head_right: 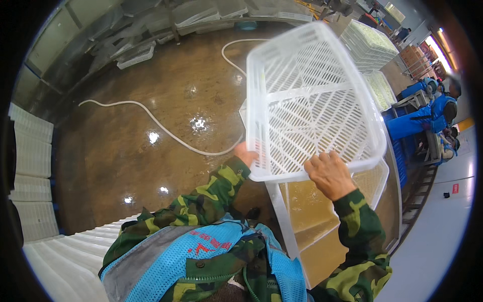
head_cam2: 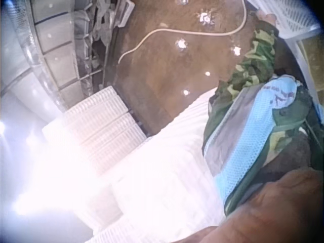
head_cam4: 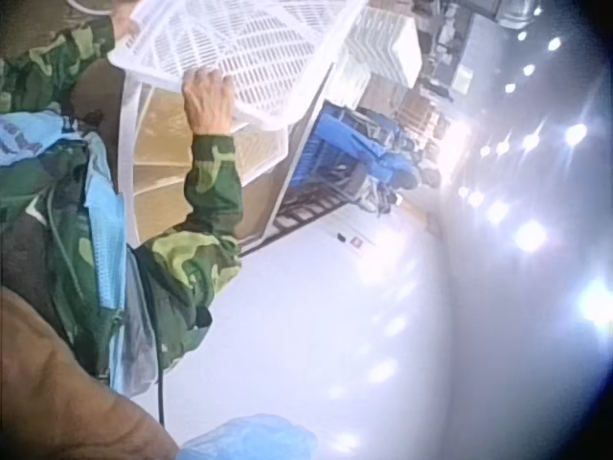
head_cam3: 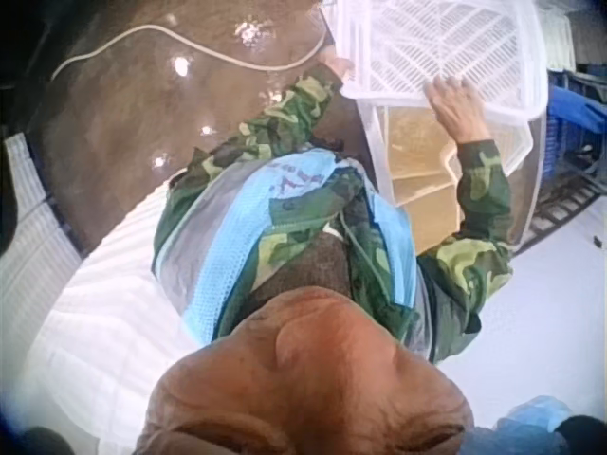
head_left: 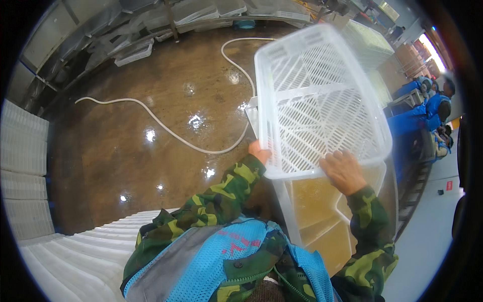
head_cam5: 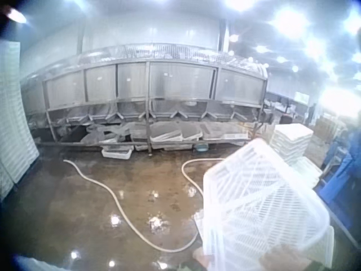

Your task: The person repeatedly dips white plastic baskets into a large water tank, scrubs them with a yellow sponge, and stacks the cleaned baskets on the floor. The process is repeated for multiple baskets throughout the clip.

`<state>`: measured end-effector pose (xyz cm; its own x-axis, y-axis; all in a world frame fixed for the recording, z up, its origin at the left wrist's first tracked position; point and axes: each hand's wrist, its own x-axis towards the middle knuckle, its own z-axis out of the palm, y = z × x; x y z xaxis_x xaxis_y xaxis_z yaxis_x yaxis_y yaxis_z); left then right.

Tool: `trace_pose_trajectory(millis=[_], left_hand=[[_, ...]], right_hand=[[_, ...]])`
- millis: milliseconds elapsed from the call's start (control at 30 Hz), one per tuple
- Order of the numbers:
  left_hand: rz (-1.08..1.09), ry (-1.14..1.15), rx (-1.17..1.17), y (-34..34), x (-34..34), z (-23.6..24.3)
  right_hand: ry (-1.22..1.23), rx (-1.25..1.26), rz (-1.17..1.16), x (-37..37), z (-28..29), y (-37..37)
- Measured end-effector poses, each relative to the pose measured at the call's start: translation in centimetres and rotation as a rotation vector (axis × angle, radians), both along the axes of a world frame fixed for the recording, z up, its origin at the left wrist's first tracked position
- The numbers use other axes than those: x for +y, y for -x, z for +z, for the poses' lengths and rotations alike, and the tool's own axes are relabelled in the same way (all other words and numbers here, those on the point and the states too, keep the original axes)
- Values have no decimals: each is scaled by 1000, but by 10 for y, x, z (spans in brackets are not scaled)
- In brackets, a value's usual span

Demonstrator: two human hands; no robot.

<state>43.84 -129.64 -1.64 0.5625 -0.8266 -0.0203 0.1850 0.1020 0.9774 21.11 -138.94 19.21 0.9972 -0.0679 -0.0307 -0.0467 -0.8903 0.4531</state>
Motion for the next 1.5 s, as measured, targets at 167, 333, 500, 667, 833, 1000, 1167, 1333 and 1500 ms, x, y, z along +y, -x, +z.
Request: trace_pose_trajectory(millis=[167, 333, 500, 667, 833, 1000, 1167, 1333, 1500], left_hand=[[10, 248, 176, -46, -14, 135], [-81, -72, 398, -21, 28, 96], [-217, -214, 337, -22, 42, 92], [-476, -383, 300, 54, 6, 88], [-801, -473, 43, 67, -16, 32], [-978, -381, -128, 122, -45, -14], [-930, 139, -637, 104, -17, -67], [-1027, -435, 376, 203, 18, 152], [-873, -148, 599, 199, -3, 166]], right_hand=[[169, -37, -68, 30, 119, -41], [-62, 121, 56, 22, 135, -64], [-198, 197, -25, 36, 170, -68], [-225, 251, -191, 42, 179, -10], [-367, 335, -215, 20, 156, -29], [-365, 375, -435, -11, 102, 10], [-421, 263, -12, 14, 215, -64], [-324, 681, -400, 56, 300, -24], [-175, 663, -485, 95, 334, -12]])
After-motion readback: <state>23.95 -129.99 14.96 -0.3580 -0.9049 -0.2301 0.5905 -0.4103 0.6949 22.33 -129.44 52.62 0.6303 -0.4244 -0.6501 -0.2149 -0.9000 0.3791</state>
